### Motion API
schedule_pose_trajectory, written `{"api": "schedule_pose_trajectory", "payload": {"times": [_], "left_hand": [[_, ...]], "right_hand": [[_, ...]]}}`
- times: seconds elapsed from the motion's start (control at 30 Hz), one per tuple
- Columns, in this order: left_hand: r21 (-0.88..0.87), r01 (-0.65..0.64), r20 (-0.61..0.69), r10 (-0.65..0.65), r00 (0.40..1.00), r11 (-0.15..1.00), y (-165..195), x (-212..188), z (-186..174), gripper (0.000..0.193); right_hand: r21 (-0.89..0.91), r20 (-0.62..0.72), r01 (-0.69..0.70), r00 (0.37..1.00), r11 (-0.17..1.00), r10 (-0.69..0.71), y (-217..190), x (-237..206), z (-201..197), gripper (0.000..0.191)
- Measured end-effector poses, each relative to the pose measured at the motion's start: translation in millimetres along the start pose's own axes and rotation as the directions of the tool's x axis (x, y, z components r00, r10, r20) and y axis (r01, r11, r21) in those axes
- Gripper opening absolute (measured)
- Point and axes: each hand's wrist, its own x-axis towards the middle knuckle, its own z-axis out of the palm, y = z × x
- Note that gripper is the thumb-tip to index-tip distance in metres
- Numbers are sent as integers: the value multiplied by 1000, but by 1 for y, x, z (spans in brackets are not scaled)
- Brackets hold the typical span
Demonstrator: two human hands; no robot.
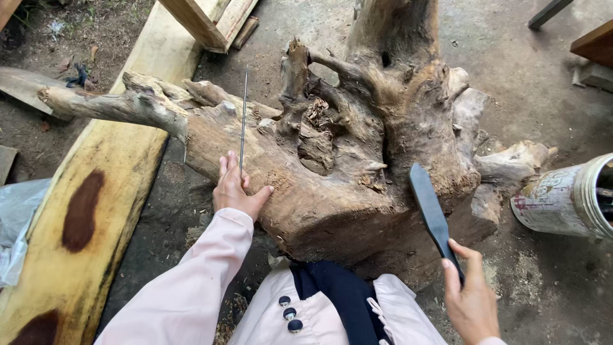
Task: The person works on a large weathered tree root, using a thin file to scrape and clean crevices in the root while steadying it with the other hand. They alternate between filing with the rasp, scraping with a flat blade, and brushing loose debris from the root surface.
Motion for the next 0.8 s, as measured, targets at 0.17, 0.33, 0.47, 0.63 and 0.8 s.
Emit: {"api": "schedule_pose_trajectory", "payload": {"times": [0.17,0.33,0.47,0.63,0.8], "left_hand": [[23,-7,22,7,1000,1000,5,-7,-2,106],[17,33,46,-34,998,999,7,-14,-2,109],[4,17,26,-17,1000,1000,4,-17,3,111],[75,-69,-28,71,997,995,15,-18,9,59],[16,-20,56,19,998,1000,61,-38,23,99]], "right_hand": [[58,-22,207,978,977,-206,-25,42,-15,43],[-154,-11,237,970,959,-241,-23,94,5,35],[-258,96,-65,991,964,92,77,18,-9,40],[-21,-135,-232,964,973,227,132,-85,-16,46],[81,-445,316,860,945,-249,55,-63,-5,40]]}}
